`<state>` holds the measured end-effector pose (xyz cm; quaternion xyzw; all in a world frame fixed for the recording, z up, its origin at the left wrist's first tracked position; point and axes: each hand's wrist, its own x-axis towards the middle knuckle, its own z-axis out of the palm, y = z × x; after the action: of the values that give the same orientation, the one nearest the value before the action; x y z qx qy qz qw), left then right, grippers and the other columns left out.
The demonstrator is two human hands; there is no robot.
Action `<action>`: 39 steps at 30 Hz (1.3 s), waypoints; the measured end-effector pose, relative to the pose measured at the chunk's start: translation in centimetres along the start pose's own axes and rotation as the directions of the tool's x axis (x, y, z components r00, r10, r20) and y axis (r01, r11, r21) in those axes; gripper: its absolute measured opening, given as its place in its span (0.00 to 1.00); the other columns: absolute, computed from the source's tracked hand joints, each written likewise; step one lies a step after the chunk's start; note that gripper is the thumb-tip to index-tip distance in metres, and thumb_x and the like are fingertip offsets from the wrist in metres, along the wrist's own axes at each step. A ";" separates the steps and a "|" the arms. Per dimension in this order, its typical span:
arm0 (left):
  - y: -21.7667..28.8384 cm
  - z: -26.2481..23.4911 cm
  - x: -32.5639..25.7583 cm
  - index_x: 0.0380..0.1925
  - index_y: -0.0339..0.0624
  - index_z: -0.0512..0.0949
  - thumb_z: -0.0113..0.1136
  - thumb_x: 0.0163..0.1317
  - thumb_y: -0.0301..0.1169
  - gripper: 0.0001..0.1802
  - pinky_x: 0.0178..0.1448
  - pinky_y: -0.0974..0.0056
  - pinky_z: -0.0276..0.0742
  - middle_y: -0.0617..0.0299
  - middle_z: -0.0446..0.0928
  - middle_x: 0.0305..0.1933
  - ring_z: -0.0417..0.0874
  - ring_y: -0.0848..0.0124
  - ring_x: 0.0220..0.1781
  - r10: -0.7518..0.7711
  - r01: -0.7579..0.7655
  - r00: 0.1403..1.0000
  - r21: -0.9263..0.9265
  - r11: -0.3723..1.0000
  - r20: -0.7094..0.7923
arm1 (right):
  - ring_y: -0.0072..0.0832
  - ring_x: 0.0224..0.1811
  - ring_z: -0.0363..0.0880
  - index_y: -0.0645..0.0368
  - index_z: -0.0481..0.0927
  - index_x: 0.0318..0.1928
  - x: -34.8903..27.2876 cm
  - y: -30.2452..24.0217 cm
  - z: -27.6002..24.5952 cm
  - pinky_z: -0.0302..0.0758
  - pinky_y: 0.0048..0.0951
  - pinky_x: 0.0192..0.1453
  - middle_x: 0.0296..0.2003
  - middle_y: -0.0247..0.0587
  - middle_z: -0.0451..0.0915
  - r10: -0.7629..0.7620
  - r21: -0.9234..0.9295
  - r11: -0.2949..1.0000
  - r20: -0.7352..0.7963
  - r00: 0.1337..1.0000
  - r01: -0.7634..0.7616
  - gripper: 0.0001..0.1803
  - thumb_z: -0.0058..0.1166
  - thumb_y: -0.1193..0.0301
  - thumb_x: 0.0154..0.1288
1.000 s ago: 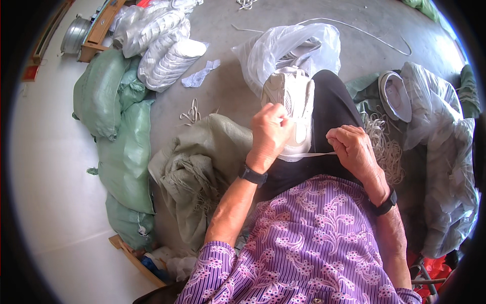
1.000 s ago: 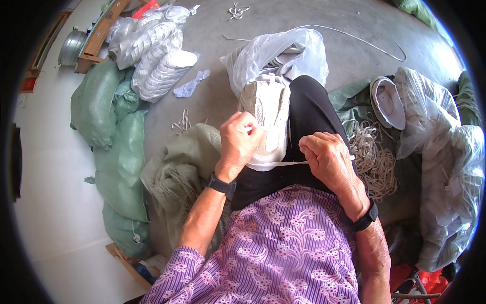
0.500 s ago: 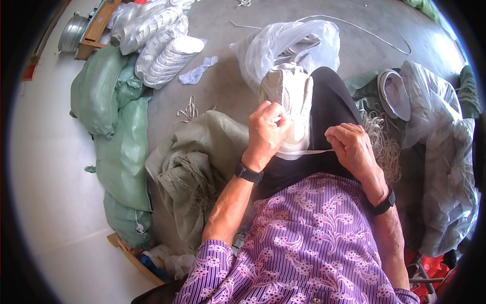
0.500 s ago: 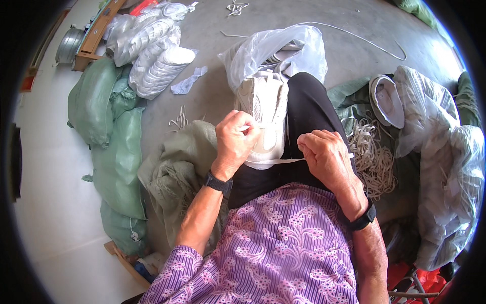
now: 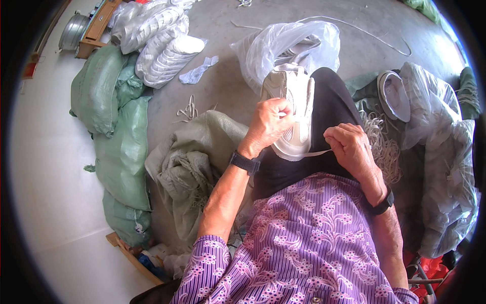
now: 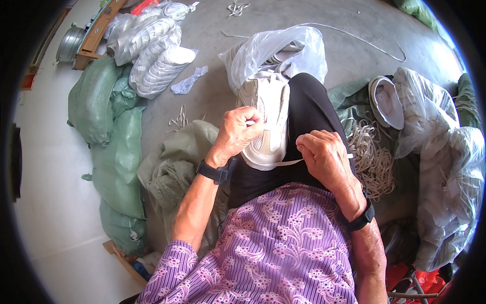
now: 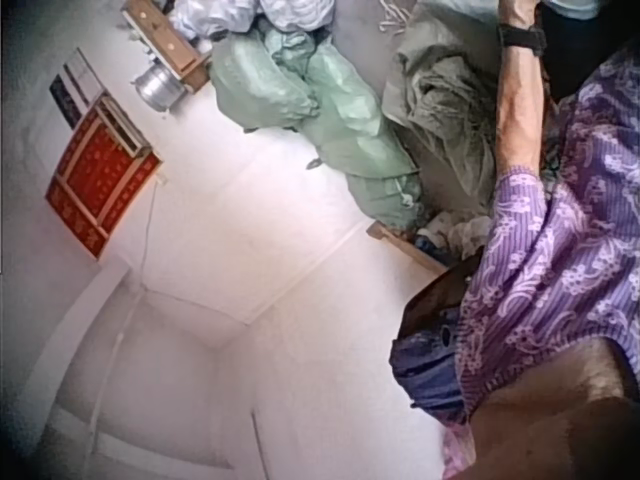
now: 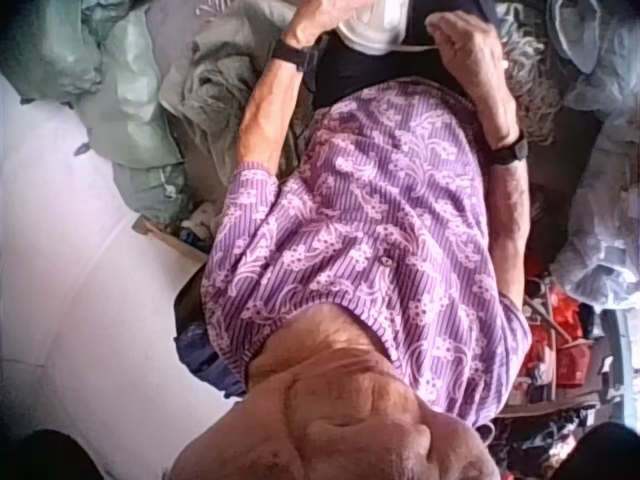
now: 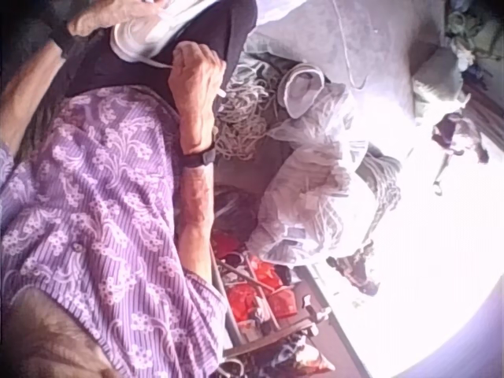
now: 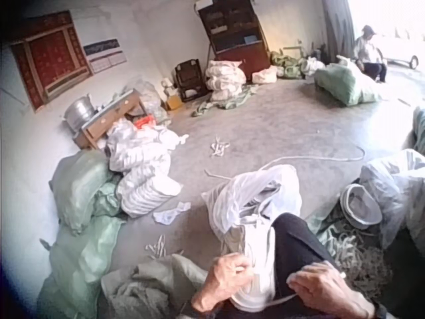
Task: Lacing a pair of white athletic shoes in a workshop.
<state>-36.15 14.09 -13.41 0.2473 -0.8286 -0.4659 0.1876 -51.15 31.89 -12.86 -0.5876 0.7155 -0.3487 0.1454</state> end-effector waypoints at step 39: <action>-1.4 2.8 -1.7 0.28 0.36 0.79 0.66 0.54 0.28 0.07 0.32 0.70 0.71 0.63 0.73 0.27 0.72 0.77 0.26 -0.142 0.128 0.899 -0.062 0.990 -0.415 | 0.42 0.35 0.80 0.57 0.81 0.34 5.5 0.3 2.5 0.76 0.38 0.38 0.30 0.41 0.79 0.037 0.017 0.999 0.051 0.998 -0.038 0.05 0.55 0.71 0.57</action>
<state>-36.00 16.38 -16.16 0.3948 -0.7424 -0.4276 0.3319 -51.33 25.96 -13.73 -0.5813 0.7195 -0.3371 0.1754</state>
